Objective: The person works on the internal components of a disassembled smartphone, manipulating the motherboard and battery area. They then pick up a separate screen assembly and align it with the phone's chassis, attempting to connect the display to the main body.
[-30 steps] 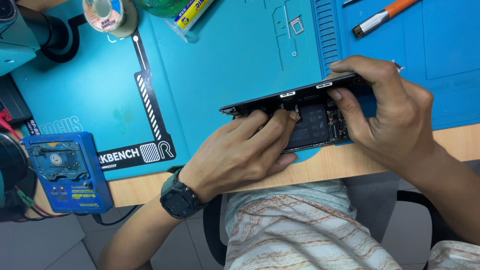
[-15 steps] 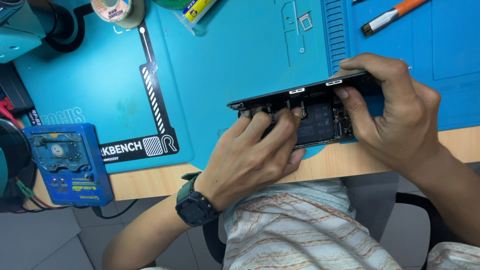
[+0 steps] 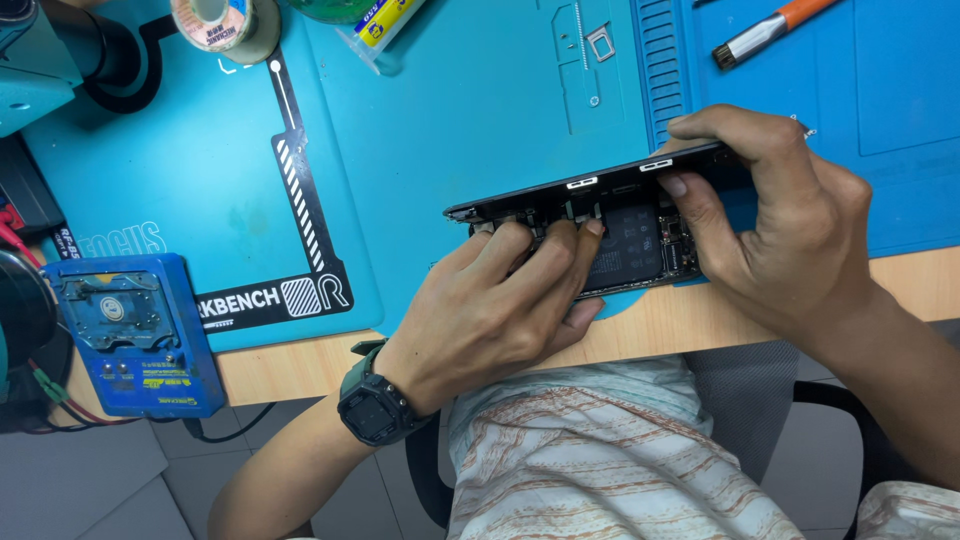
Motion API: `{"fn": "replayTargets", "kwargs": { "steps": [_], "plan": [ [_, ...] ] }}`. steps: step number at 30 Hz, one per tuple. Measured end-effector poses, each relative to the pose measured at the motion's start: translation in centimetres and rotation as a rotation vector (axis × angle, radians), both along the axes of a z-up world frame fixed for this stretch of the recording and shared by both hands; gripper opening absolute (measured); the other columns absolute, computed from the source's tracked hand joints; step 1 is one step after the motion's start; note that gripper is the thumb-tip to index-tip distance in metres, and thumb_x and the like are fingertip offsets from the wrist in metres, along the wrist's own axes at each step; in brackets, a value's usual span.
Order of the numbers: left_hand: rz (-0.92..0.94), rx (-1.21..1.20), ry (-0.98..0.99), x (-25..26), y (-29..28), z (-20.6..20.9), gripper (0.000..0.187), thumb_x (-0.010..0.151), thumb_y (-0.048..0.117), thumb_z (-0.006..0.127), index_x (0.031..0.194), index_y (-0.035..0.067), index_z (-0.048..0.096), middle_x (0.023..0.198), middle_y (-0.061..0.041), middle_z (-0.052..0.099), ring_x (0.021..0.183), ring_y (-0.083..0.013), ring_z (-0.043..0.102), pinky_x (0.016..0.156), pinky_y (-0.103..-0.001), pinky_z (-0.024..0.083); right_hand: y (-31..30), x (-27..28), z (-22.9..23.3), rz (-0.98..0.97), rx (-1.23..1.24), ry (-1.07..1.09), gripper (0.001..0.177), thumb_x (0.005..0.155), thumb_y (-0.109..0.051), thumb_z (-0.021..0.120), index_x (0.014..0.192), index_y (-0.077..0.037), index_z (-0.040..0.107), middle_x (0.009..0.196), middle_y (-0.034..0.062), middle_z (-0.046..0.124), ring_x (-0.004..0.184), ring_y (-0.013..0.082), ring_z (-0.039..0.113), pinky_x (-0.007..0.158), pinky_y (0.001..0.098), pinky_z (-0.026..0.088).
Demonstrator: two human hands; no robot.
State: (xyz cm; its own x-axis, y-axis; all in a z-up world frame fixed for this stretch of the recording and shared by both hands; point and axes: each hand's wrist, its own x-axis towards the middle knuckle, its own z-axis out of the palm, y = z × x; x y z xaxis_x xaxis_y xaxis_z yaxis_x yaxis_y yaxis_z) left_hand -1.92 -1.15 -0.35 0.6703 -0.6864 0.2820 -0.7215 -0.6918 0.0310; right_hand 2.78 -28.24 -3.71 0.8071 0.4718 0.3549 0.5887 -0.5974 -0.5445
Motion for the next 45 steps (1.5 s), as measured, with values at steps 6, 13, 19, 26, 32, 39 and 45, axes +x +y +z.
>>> {"fn": "replayTargets", "kwargs": {
  "steps": [6,13,19,26,32,39,45],
  "plan": [
    [-0.034,0.038,-0.022,0.5,0.1,0.5,0.046,0.120,0.040,0.056,0.141,0.002,0.073,0.124,-0.008,0.066,0.092,-0.0223,0.056,0.068,-0.035,0.050,0.0,0.0,0.0,0.007,0.000,0.000,0.030,0.123,0.000,0.078,0.148,0.010,0.064,0.134,0.0238,0.081,0.115,0.0402,0.080,0.097,0.0472,0.061],
    [-0.091,0.056,0.041,1.1,0.1,0.7,0.034,0.120,0.036,0.059,0.128,0.004,0.068,0.111,-0.003,0.059,0.091,-0.0194,0.051,0.070,-0.035,0.045,0.0,-0.1,0.0,0.005,-0.004,0.007,0.031,0.122,0.002,0.078,0.148,0.010,0.064,0.135,0.0236,0.081,0.114,0.0405,0.081,0.097,0.0474,0.061],
    [-0.153,-0.058,0.103,1.7,-0.4,0.6,0.023,0.116,0.023,0.066,0.119,0.000,0.067,0.106,-0.004,0.061,0.097,-0.0199,0.058,0.072,-0.036,0.049,-0.1,-0.1,-0.1,0.018,-0.002,0.003,0.029,0.124,0.000,0.075,0.148,0.011,0.063,0.134,0.0251,0.082,0.115,0.0422,0.082,0.098,0.0489,0.062],
    [-0.150,-0.083,0.134,2.3,-1.7,1.2,0.034,0.114,0.001,0.066,0.083,0.013,0.057,0.094,-0.003,0.052,0.094,-0.0216,0.053,0.056,-0.035,0.043,0.0,-0.2,0.0,0.008,-0.012,0.010,0.028,0.125,0.000,0.074,0.149,0.010,0.063,0.132,0.0236,0.082,0.114,0.0408,0.081,0.098,0.0484,0.061],
    [-0.062,-0.139,0.231,2.0,-1.8,1.5,0.022,0.102,0.004,0.067,0.084,0.014,0.059,0.094,-0.003,0.059,0.092,-0.0240,0.060,0.054,-0.040,0.046,0.0,-0.3,-0.2,-0.022,-0.022,0.002,0.028,0.126,0.002,0.076,0.150,0.011,0.065,0.138,0.0244,0.077,0.117,0.0396,0.081,0.095,0.0465,0.061],
    [-0.024,-0.080,0.273,0.1,0.6,0.3,0.059,0.107,0.040,0.079,0.144,-0.003,0.065,0.112,-0.009,0.058,0.097,-0.0284,0.060,0.077,-0.043,0.056,0.1,0.0,-0.1,-0.005,0.003,-0.007,0.028,0.125,0.006,0.077,0.150,0.011,0.065,0.138,0.0261,0.076,0.116,0.0410,0.079,0.095,0.0459,0.061],
    [0.008,-0.316,-0.045,-0.3,2.3,1.3,0.039,0.115,0.026,0.087,0.141,0.001,0.074,0.108,-0.013,0.063,0.091,-0.0286,0.055,0.077,-0.042,0.054,-0.1,0.1,-0.2,0.001,0.008,-0.015,0.030,0.124,0.009,0.078,0.151,0.013,0.064,0.142,0.0281,0.073,0.117,0.0436,0.077,0.100,0.0481,0.062]
  ]
}}
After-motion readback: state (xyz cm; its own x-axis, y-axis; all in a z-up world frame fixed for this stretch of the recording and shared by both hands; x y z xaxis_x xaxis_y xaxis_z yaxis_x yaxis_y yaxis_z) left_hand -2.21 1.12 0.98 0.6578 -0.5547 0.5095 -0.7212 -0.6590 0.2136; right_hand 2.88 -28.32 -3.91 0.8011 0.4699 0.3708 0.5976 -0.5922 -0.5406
